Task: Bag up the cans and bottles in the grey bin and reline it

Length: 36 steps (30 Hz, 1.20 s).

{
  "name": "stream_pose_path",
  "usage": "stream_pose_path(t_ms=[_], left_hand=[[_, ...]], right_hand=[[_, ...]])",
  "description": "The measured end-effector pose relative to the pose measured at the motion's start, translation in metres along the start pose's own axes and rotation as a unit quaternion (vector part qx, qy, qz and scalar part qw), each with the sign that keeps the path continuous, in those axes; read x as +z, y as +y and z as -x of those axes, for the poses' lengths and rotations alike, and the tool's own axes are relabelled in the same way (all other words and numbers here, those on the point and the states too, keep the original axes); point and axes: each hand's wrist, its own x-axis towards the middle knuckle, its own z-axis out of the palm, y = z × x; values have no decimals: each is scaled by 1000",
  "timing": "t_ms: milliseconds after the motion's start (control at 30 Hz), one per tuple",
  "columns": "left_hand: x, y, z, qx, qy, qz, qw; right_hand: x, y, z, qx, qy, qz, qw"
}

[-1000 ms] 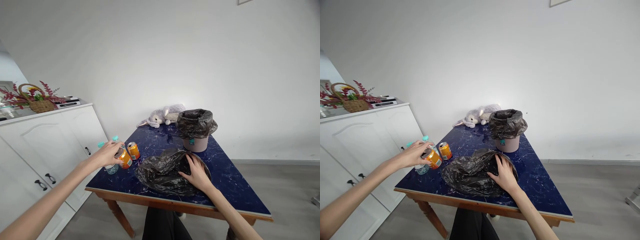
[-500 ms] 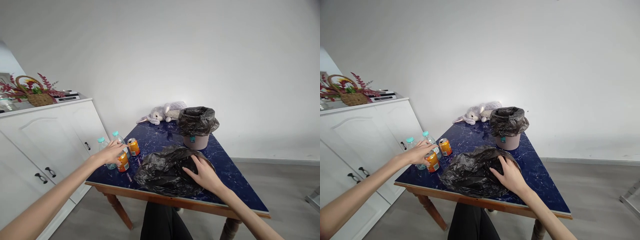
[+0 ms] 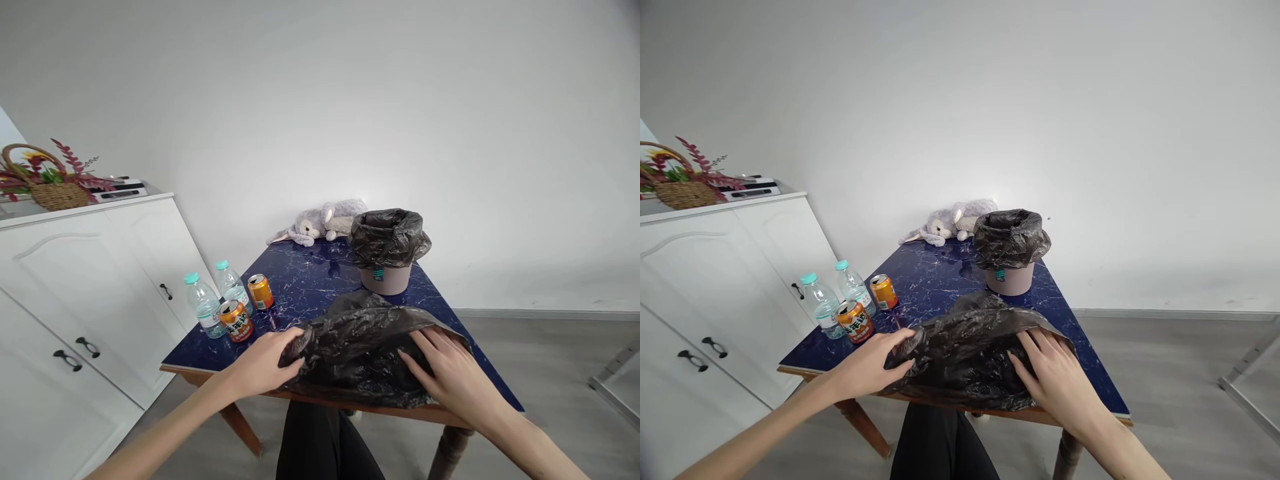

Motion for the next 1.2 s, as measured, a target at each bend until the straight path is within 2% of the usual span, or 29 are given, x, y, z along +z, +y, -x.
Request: stream_pose_path(t_ms=[67,133,167,200,267,333,367,433,533,600,633,700,767,833,900,967,1000,1033,1100,1133,1200], left_hand=[[-5,15,11,43,-59,68,995],[-13,27,17,90,-149,167,970],[-15,29,17,114,-172,220,953],[-17,30,14,133,-165,269,939],[-14,24,-3,148,-71,324,932],[-4,13,-30,139,40,289,946],[5,6,-46,135,64,245,958],[27,-6,-75,149,51,141,977],[64,-19,-105,185,-41,12,982],[84,-26,-112,190,-80,-48,977],[92,-30,-112,186,-79,-70,977],[100,-40,-106,163,-48,-100,980],[100,-51,-98,118,-2,-123,985],[95,-59,-90,77,42,-146,985],[88,-62,-85,62,105,-161,979],[84,-61,-85,74,163,-157,971],[83,-60,-86,87,174,-149,969],[84,-59,-88,102,169,-139,970],[90,-59,-93,131,116,-123,977],[95,-61,-95,136,87,-119,980],[105,-66,-100,121,49,-118,984]], right_hand=[[-6,1,7,-28,-27,-6,999],[-12,-4,11,-46,-66,-25,996],[-15,-7,13,-52,-92,-40,994],[-16,-11,14,-55,-117,-56,990],[-14,-18,13,-56,-153,-80,983],[-6,-20,9,-68,-173,-91,978],[-1,-19,6,-79,-178,-95,976],[7,-18,-2,-102,-188,-111,971],[10,-16,-16,-109,-213,-138,961],[5,-14,-20,-90,-244,-147,954],[1,-11,-20,-75,-264,-149,950],[-7,-2,-17,-33,-308,-141,940],[-13,14,-9,2,-334,-106,937],[-18,31,0,17,-326,-60,943],[-23,43,5,19,-290,-33,956],[-28,43,7,19,-241,-29,970],[-30,37,6,16,-210,-31,977],[-31,28,5,9,-176,-35,984],[-31,4,1,-26,-120,-41,992],[-28,-9,0,-57,-107,-43,992],[-17,-28,-3,-130,-122,-46,983]])
